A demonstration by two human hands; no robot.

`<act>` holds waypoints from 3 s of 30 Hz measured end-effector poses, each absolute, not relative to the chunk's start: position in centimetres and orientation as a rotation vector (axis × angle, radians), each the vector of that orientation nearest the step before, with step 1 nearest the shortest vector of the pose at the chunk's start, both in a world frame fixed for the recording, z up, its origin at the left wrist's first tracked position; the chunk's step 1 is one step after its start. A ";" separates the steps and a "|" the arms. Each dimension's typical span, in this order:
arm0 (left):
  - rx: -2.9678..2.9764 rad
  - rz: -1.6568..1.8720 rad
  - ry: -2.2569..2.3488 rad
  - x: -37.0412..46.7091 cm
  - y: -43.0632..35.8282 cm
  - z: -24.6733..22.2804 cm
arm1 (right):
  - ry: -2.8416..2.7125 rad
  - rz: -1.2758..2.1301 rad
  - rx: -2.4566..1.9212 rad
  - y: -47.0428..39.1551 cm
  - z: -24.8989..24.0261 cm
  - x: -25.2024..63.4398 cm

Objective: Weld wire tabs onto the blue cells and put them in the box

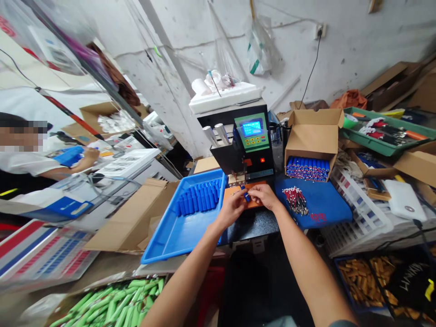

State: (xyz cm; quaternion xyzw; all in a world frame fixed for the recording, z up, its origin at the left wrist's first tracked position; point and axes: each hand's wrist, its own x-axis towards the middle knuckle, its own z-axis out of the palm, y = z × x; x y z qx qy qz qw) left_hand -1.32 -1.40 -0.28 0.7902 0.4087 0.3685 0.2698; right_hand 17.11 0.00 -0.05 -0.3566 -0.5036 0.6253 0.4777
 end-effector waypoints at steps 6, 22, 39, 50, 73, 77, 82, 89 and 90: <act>1.999 0.998 1.160 -1.0 -1.1 -0.8 | -1.048 1.563 -0.845 0.1 0.4 16.7; 1.830 1.053 1.290 -0.9 -0.8 1.1 | -0.930 1.476 -0.951 0.4 0.7 15.7; 1.837 1.130 1.326 -0.8 -0.5 -0.2 | -0.819 1.321 -1.041 0.4 1.6 12.7; 1.903 1.124 1.350 -0.9 -0.1 -0.9 | -0.915 1.167 -1.193 0.4 2.2 12.1; 1.868 1.113 1.337 -0.8 -0.5 -0.4 | -0.922 1.190 -1.191 1.0 1.5 12.0; 1.854 1.116 1.321 -0.8 -0.6 -0.3 | -0.932 1.192 -1.193 1.2 1.1 12.0; 1.827 1.096 1.354 -0.7 -0.6 -0.3 | -0.982 1.239 -1.177 0.7 1.0 12.4; 1.769 1.045 1.358 -0.5 -0.4 0.1 | -1.015 1.174 -1.179 -2.0 2.3 19.1; 1.757 1.037 1.351 -0.6 -0.6 0.1 | -1.009 1.122 -1.188 -2.4 2.3 20.9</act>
